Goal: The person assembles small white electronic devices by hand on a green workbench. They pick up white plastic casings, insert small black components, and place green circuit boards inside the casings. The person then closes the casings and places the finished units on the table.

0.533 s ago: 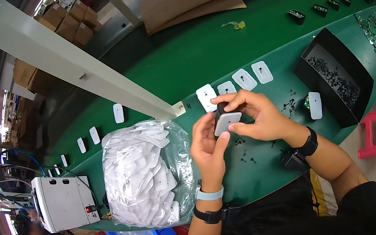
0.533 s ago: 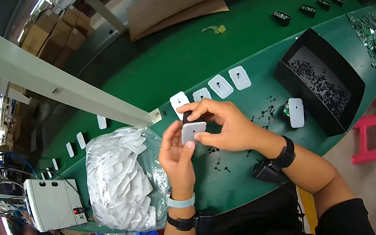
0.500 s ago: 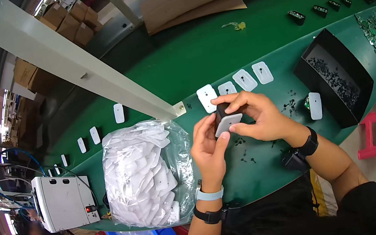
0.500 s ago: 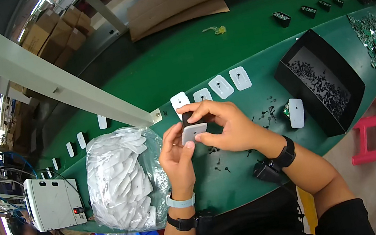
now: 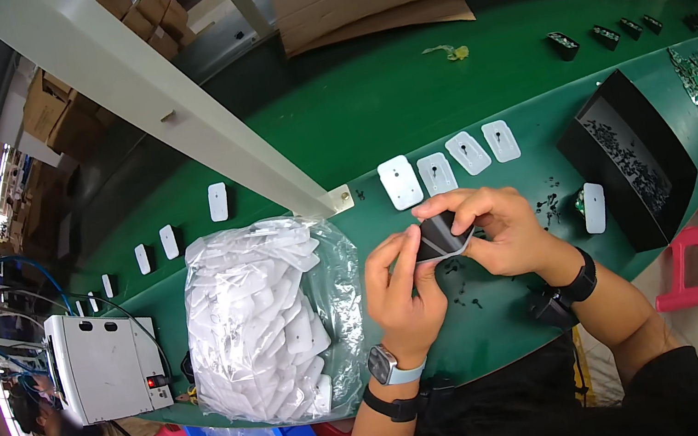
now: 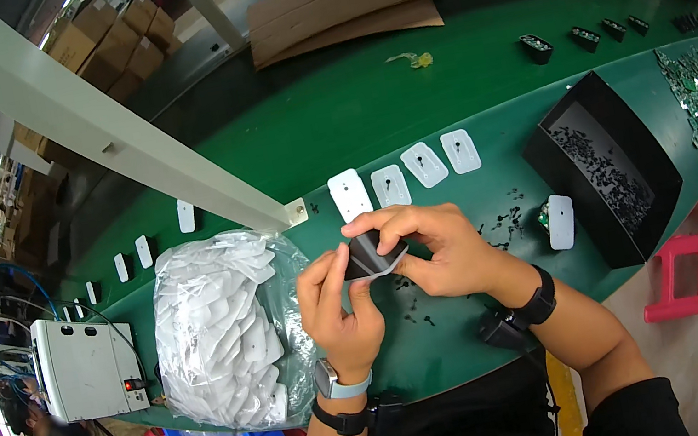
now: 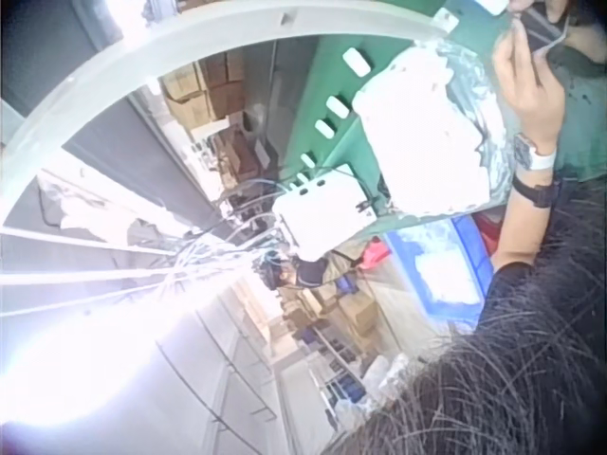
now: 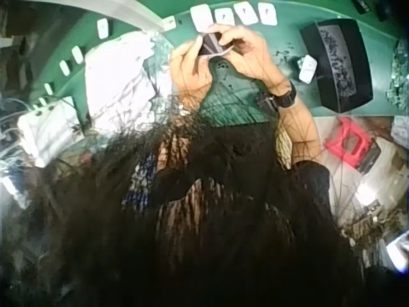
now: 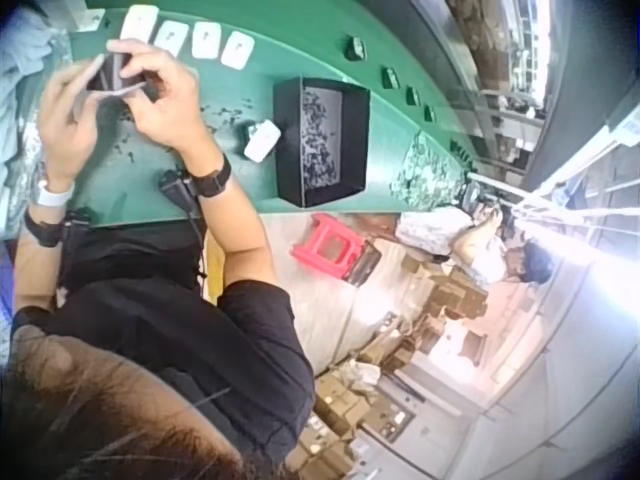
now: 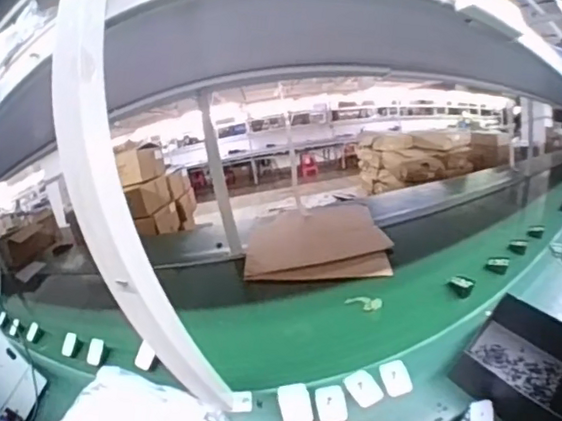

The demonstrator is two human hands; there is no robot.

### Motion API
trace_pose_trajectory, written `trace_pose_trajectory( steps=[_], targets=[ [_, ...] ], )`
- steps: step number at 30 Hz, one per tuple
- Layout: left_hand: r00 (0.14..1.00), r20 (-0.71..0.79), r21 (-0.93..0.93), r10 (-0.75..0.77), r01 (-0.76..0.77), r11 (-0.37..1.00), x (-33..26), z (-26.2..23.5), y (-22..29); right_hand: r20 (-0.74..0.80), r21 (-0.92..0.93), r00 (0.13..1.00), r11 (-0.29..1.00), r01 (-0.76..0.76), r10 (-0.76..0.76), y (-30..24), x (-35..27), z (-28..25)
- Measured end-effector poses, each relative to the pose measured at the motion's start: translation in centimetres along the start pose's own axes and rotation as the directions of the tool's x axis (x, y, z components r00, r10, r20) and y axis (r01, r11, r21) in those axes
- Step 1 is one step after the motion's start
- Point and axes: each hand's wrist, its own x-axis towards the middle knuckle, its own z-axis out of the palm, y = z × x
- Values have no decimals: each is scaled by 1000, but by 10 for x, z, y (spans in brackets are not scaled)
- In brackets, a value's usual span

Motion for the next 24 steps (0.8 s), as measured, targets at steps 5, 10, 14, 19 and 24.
trace_pose_trajectory(
  steps=[5, 10, 14, 19, 24],
  targets=[
    [999, -9, -28, -38, 37, 999, -1, 0, 0, 9, -34, 1000, 999, 11, -10, 1, -1, 1],
    [987, 10, -131, -159, 159, 979, -3, 1, 0, -17, -38, 1000, 999, -14, 14, -1, -1, 6],
    [906, 102, -508, -410, 402, 762, -1, 5, -2, 10, -68, 992, 989, -129, 130, 2, -2, 3],
    [790, 216, -618, -574, 565, 546, -1, 12, -10, -65, 128, 905, 903, -410, 420, 0, 10, 5],
    [817, 159, -390, -554, 567, 725, -3, 15, -11, -29, -250, 864, 833, -493, 503, 28, 90, -37]
  ],
)
